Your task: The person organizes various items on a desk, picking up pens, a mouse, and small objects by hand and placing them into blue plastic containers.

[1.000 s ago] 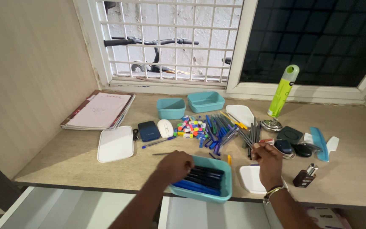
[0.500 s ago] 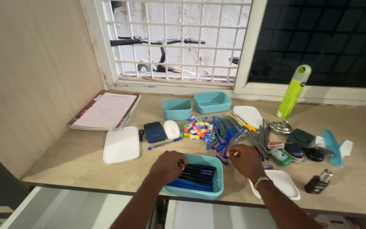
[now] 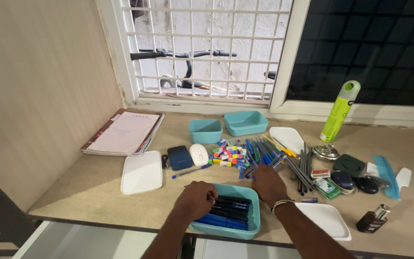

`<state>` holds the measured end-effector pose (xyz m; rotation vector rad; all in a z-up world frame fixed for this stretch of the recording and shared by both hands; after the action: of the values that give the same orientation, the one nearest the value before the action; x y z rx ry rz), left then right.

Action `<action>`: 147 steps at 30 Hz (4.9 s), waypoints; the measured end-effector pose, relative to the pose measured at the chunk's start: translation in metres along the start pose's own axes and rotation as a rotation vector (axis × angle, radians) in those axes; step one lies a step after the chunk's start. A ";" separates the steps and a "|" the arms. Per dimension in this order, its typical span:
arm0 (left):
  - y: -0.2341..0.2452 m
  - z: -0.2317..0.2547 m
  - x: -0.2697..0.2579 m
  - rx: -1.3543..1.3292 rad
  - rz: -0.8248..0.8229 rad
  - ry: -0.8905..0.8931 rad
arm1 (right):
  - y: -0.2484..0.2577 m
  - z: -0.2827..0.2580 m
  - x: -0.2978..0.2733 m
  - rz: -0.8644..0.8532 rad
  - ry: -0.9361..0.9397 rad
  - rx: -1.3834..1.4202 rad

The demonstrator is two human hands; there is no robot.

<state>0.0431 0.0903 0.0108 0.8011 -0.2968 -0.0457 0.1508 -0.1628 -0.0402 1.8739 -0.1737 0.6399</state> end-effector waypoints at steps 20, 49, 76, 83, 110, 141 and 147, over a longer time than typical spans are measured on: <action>0.003 0.003 -0.004 -0.044 0.005 0.053 | 0.024 0.015 0.010 -0.009 -0.424 -0.023; -0.005 -0.003 -0.001 -0.055 0.026 0.012 | -0.034 0.034 0.109 -0.047 -0.208 -0.205; 0.005 0.062 -0.020 0.172 0.417 -0.484 | 0.100 -0.082 -0.052 -0.196 -0.079 0.568; -0.008 0.055 -0.015 0.328 0.086 -0.200 | 0.094 -0.096 -0.065 -0.182 -0.138 0.649; -0.011 0.024 0.002 -0.535 0.497 0.229 | 0.081 -0.094 -0.076 -0.032 -0.306 0.713; -0.020 0.014 0.003 -0.708 0.385 0.280 | 0.092 -0.106 -0.080 0.143 -0.258 0.667; -0.019 0.017 0.003 -0.507 0.415 0.192 | 0.092 -0.114 -0.080 0.066 -0.053 0.633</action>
<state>0.0430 0.0643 0.0092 0.2277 -0.2490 0.3336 0.0060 -0.1110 0.0244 2.5022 -0.0682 0.7472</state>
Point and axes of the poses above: each hand's wrist, its own x-axis towards the middle knuckle, its own y-axis out of the back of the hand, z = x × y, the point moved 3 cm from there along x, towards the middle knuckle, and after that the axes turned 7 degrees about z, right-handed, at the moved point
